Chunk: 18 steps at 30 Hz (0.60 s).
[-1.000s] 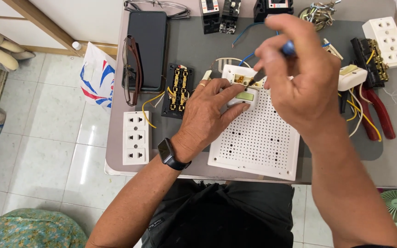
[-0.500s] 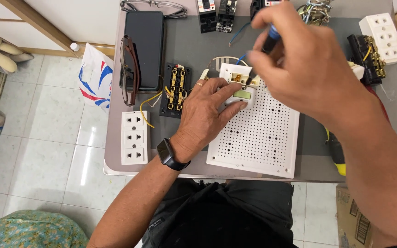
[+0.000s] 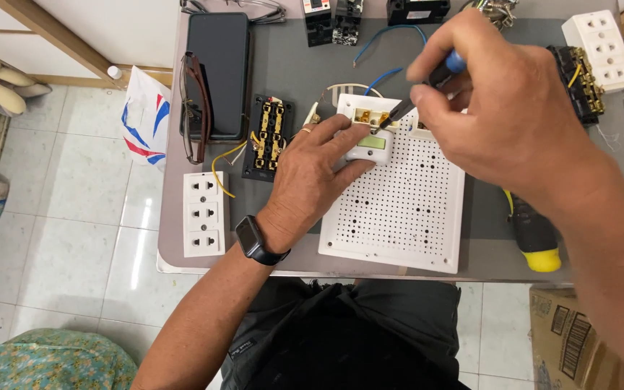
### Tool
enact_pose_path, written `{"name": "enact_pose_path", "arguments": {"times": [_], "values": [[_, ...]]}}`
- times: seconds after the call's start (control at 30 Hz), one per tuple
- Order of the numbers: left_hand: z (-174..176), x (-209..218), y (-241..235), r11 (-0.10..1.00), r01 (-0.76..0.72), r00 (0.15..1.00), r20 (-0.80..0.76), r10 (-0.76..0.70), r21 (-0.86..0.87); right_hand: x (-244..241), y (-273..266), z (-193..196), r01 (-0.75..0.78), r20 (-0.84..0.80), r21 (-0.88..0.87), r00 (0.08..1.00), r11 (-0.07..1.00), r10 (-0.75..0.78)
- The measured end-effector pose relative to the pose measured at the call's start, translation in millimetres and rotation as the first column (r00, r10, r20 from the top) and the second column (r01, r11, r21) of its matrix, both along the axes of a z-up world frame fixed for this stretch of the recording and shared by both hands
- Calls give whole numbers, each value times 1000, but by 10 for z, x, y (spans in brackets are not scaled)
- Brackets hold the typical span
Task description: The person uses a screwdriver to tighten screws on a white electrical socket mounted on a perforated board. They manipulate the socket and wires while working at a table.
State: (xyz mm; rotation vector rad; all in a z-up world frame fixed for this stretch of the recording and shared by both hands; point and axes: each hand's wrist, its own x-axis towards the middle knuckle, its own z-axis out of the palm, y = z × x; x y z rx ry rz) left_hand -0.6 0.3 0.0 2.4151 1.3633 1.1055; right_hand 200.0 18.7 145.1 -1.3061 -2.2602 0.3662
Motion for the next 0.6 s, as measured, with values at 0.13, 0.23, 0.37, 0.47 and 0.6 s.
{"name": "enact_pose_path", "arguments": {"times": [0.13, 0.23, 0.37, 0.47, 0.6], "values": [[11, 19, -9, 1000, -5, 1000, -4, 5, -1, 20, 3, -157, -11, 21, 112, 1000, 994, 9], [38, 30, -15, 1000, 1, 1000, 12, 0, -19, 51, 34, -245, -21, 18, 253, 1000, 967, 17], [12, 27, -15, 1000, -23, 1000, 3, 23, -9, 7, -38, -112, -57, 52, 130, 997, 990, 51], [8, 29, -17, 1000, -25, 1000, -1, 25, -13, 16, -71, -187, -96, 38, 122, 995, 988, 92], [36, 20, -27, 1000, -9, 1000, -1, 9, -11, 83, -8, -387, -32, 29, 284, 999, 958, 25]]}}
